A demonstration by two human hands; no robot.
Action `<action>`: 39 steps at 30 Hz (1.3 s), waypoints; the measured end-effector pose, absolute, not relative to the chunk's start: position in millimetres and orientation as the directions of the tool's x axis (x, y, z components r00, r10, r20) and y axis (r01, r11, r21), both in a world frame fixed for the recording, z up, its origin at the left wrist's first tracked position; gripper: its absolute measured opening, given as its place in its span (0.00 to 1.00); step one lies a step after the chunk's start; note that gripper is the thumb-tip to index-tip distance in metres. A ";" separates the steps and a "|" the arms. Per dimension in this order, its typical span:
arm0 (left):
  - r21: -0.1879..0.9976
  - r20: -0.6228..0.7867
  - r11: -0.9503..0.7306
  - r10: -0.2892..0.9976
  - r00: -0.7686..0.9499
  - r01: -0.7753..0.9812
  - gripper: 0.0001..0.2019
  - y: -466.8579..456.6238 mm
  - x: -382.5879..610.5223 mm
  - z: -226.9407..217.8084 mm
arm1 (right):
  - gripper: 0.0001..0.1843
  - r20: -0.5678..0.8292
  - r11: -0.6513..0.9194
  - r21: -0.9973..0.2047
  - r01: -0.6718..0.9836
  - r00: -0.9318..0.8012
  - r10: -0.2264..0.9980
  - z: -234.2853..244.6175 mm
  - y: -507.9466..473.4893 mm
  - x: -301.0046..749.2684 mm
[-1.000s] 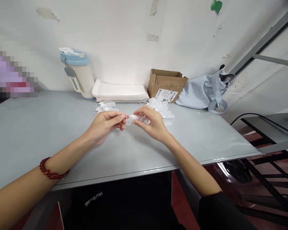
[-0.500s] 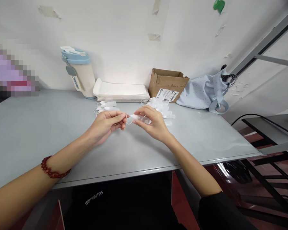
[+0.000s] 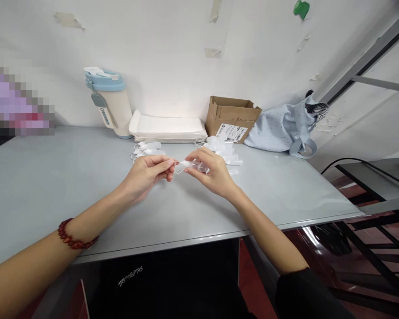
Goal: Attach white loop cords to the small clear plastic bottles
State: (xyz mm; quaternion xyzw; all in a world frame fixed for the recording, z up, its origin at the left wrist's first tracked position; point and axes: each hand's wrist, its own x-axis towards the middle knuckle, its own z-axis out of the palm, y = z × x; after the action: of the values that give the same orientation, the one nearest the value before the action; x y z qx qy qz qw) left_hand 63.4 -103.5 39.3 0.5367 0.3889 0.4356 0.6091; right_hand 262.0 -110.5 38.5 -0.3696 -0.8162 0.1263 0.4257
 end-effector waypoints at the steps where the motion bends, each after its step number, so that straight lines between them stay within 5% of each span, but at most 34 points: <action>1: 0.995 0.005 0.025 0.950 0.311 -0.094 0.10 -103.5 63.5 38.6 | 0.08 0.605 0.700 -0.512 0.498 -0.368 0.706 38.0 -110.3 262.2; 24: 0.973 0.062 -0.124 0.954 0.295 0.196 0.12 -108.7 66.4 37.1 | 0.06 0.571 0.714 -0.489 0.501 -0.435 0.696 24.5 -108.2 256.1; 32: 0.998 0.061 -0.067 0.974 0.219 0.021 0.09 -102.4 63.2 39.3 | 0.14 0.456 0.567 -0.641 0.517 -0.337 0.824 35.1 -108.5 259.7; 39: 0.995 0.055 -0.070 0.981 0.187 0.076 0.09 -96.9 58.8 42.8 | 0.17 0.435 0.501 -0.714 0.489 -0.252 0.865 39.1 -105.7 264.1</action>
State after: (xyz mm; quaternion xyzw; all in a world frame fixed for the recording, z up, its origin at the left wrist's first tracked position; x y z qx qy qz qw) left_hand 58.8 -96.9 42.8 0.5798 0.4558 0.4461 0.5071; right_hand 264.1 -105.7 39.1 -0.4462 -0.7586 0.2243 0.4184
